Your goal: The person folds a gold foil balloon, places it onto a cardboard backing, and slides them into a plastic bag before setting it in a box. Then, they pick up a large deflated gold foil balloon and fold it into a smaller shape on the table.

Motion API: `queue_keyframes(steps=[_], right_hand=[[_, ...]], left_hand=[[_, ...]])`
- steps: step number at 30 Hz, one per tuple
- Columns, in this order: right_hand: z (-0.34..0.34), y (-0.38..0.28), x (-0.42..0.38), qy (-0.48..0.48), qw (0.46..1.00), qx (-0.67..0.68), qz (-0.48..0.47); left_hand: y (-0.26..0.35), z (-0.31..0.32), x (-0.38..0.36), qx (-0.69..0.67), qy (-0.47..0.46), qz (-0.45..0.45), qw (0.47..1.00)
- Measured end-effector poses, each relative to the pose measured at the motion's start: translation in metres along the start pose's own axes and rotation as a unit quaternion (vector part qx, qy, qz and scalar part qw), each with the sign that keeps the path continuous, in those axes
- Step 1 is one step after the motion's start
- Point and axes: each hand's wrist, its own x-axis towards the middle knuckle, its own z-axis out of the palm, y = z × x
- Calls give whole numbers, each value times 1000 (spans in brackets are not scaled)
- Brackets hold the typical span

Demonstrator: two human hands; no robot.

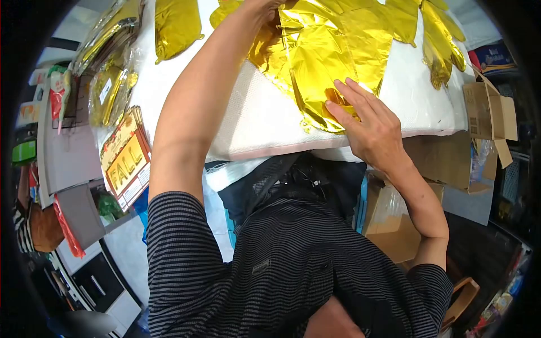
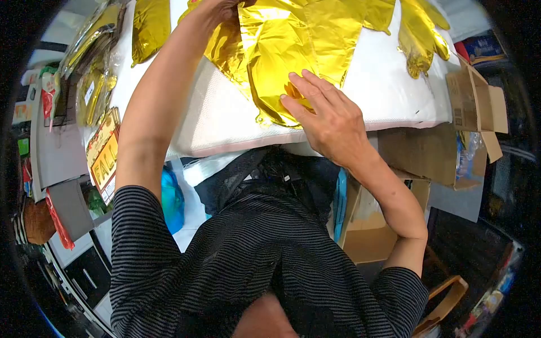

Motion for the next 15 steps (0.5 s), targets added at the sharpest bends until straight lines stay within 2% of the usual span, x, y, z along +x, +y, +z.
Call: queue_keyframes(steps=[2, 4, 5, 6, 8, 10, 11, 13, 14, 15], right_hand=[[-1, 1, -1, -3, 1000, 4, 1], [-4, 1, -3, -6, 1000, 8, 1], [-6, 1, -2, -13, 1000, 6, 2], [-8, 1, -2, -19, 1000, 3, 4], [-12, -1, -3, -32, 999, 15, 11], [-13, 0, -2, -45, 998, 28, 15], [-11, -2, -7, -54, 998, 36, 14], [-12, -3, -6, -48, 998, 32, 14], [-12, -3, -5, -52, 998, 31, 17], [-12, -3, -5, -59, 998, 32, 21]], left_hand=[[2, -3, -2, 32, -8, 0, 999], [8, -3, -11, -104, 27, 0, 994], [14, -11, -14, -104, 26, -1, 994], [18, -26, -13, -123, -45, -16, 991], [20, -32, -11, -140, -118, -30, 983], [42, -30, 4, 26, 0, -50, 998], [38, -37, 0, 236, 30, 30, 971], [20, -32, -13, 187, 13, 86, 979], [22, -33, -12, 161, 2, 42, 986], [20, -35, -10, 173, -4, 62, 983]])
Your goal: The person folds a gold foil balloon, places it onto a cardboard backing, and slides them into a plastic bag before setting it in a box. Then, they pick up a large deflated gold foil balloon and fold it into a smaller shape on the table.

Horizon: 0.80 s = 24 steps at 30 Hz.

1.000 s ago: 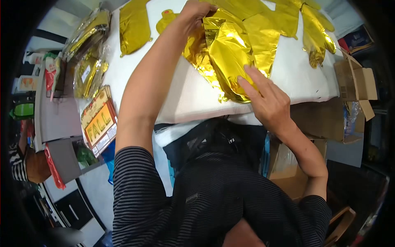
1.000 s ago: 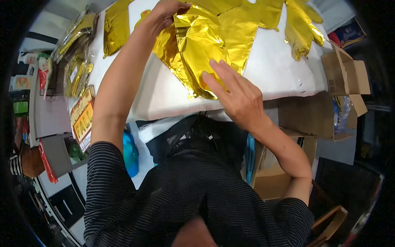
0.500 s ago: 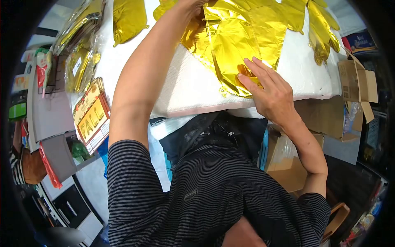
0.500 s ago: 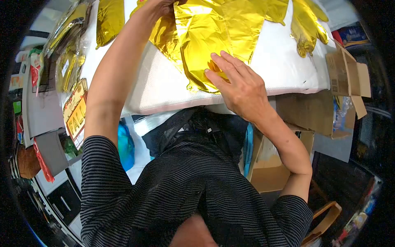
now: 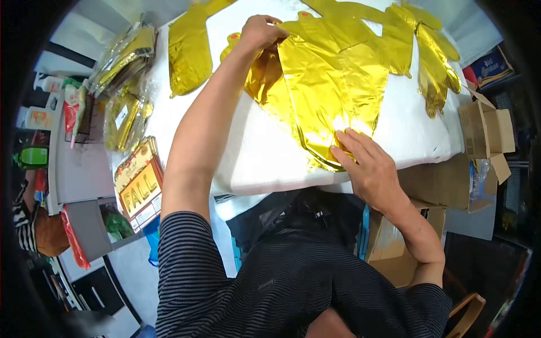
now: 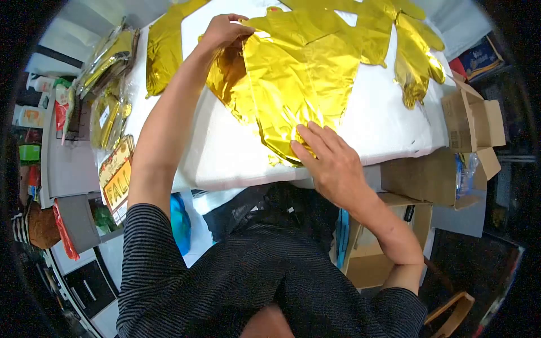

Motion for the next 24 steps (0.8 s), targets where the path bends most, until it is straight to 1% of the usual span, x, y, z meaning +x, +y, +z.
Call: queue_keyframes(steps=[3, 6, 12, 14, 18, 20, 21, 23, 24], right_hand=[[0, -2, -2, -5, 1000, 0, 9], [-1, -4, -3, -10, 1000, 5, 20], [1, -7, -5, -10, 999, 7, 30], [2, -8, -5, -10, 999, 7, 31], [0, -9, -5, -22, 999, 7, 36], [0, -9, -6, -23, 999, 8, 38], [1, -9, -6, -23, 999, 8, 39], [1, -9, -8, -29, 998, 14, 44], [-2, -9, -7, -30, 998, 31, 56]], left_hand=[[-9, -4, 15, 0, -5, -11, 1000], [-12, -10, 20, 7, 10, -15, 1000], [-10, -14, 22, 34, -10, -4, 999], [-11, -12, 21, 95, 12, 16, 995], [-16, -9, 20, 148, 13, 37, 988], [-16, -6, 19, 201, 42, 43, 978], [-18, -6, 20, 201, 39, 41, 978], [-21, -6, 22, 229, 41, 77, 970], [-26, -6, 29, 213, 38, 64, 974]])
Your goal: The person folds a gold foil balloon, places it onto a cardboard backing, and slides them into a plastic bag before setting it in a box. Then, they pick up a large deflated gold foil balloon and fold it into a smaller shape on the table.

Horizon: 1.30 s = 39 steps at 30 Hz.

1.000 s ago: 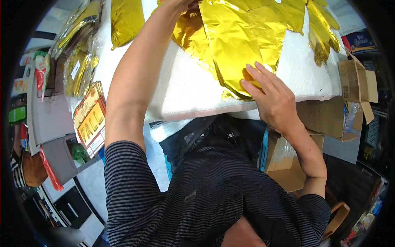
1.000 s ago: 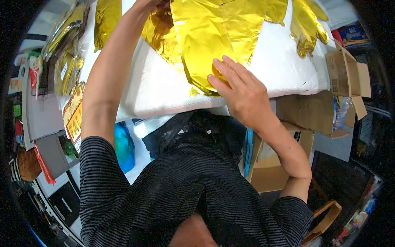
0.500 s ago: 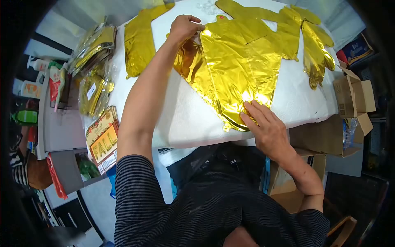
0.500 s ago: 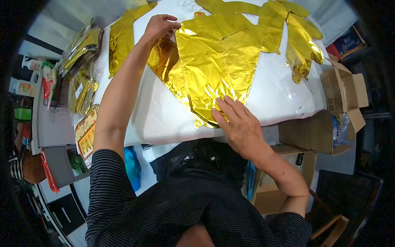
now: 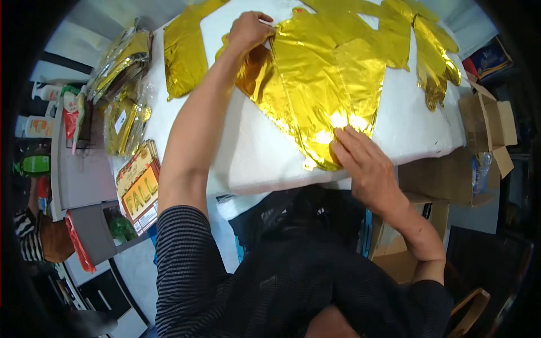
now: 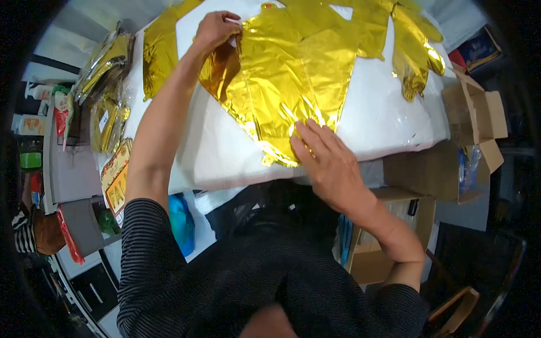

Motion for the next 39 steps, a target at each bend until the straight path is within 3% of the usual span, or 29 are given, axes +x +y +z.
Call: queue_keyframes(steps=[2, 4, 5, 8, 9, 10, 12, 15, 17, 20, 21, 22, 23, 24, 31, 34, 39], right_hand=[[-5, -2, -3, -10, 999, 25, 20], [-12, 1, -2, -7, 999, 34, 31], [-15, 2, -3, -8, 999, 42, 32], [-24, 15, -7, 21, 997, 61, 49], [-26, 23, -8, 25, 997, 49, 60], [-28, 36, -10, 51, 996, 27, 75], [-35, 69, -12, 91, 990, -20, 105], [-36, 130, -11, 141, 968, -83, 188], [-31, 171, -6, 146, 945, -163, 244], [-30, 207, 12, 105, 944, -146, 275], [-25, 214, 20, 188, 941, -190, 209], [-25, 222, 21, 196, 939, -192, 208], [-23, 228, 24, 149, 942, -181, 240], [-25, 229, 28, 100, 942, -168, 271], [-26, 245, 38, 106, 939, -210, 250], [-46, 245, 40, 111, 941, -160, 276], [-67, 249, 26, 80, 911, -97, 392]], left_hand=[[8, -5, -8, 28, -10, 1, 1000], [12, -4, -26, -51, 16, 22, 998], [3, -8, -28, -124, 33, 111, 986], [17, -11, -48, -41, 120, 222, 967], [20, -10, -57, 91, 130, 203, 966], [26, -13, -72, 93, 120, 279, 948], [28, -7, -93, 73, 106, 342, 931], [44, -12, -118, 82, 10, 279, 957], [45, -10, -115, 80, 9, 285, 955], [64, -10, -111, 68, 15, 278, 958], [71, -10, -109, 52, 16, 288, 956], [78, -9, -106, 36, 18, 297, 954], [83, -6, -102, 47, 17, 308, 950], [94, -4, -101, 49, 20, 310, 949], [155, 24, -97, -9, -20, 357, 934], [173, 43, -92, -26, -14, 388, 921], [206, 61, -87, -46, -57, 406, 911]])
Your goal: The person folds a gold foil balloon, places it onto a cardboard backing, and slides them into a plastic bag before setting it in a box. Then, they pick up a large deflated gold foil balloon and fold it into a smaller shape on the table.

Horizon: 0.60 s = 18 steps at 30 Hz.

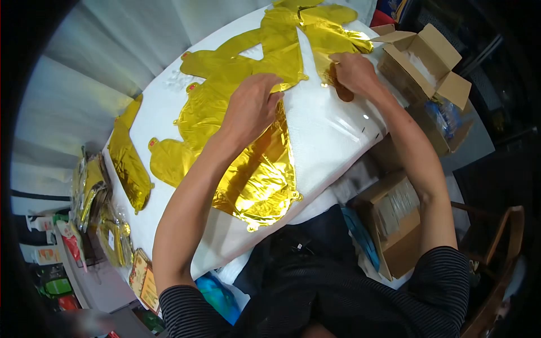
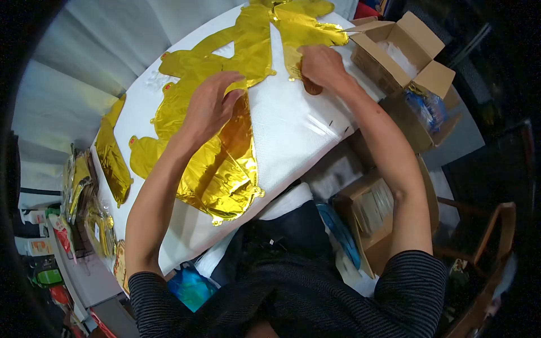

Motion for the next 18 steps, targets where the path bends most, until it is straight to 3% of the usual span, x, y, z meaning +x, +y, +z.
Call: queue_keyframes(steps=[5, 8, 10, 13, 14, 16, 18], right_hand=[[-1, 37, 1, 68, 992, 110, -11], [-22, 18, -34, 11, 997, 76, 11], [-14, 14, -60, 87, 988, 38, -124], [3, 8, -82, 76, 981, -8, -177], [5, 3, -88, 33, 989, -41, -135], [5, 0, -91, 46, 989, -53, -132], [9, 2, -89, 73, 986, -52, -138]], left_hand=[[5, 29, 22, -34, -44, 2, 998], [8, 45, 31, -16, -65, 9, 998], [10, 53, 37, -21, -96, -2, 995], [14, 66, 44, -22, -95, -12, 995], [16, 70, 49, -25, -100, -6, 995], [16, 75, 56, -47, -114, -54, 991], [12, 79, 62, -53, -99, -42, 993]])
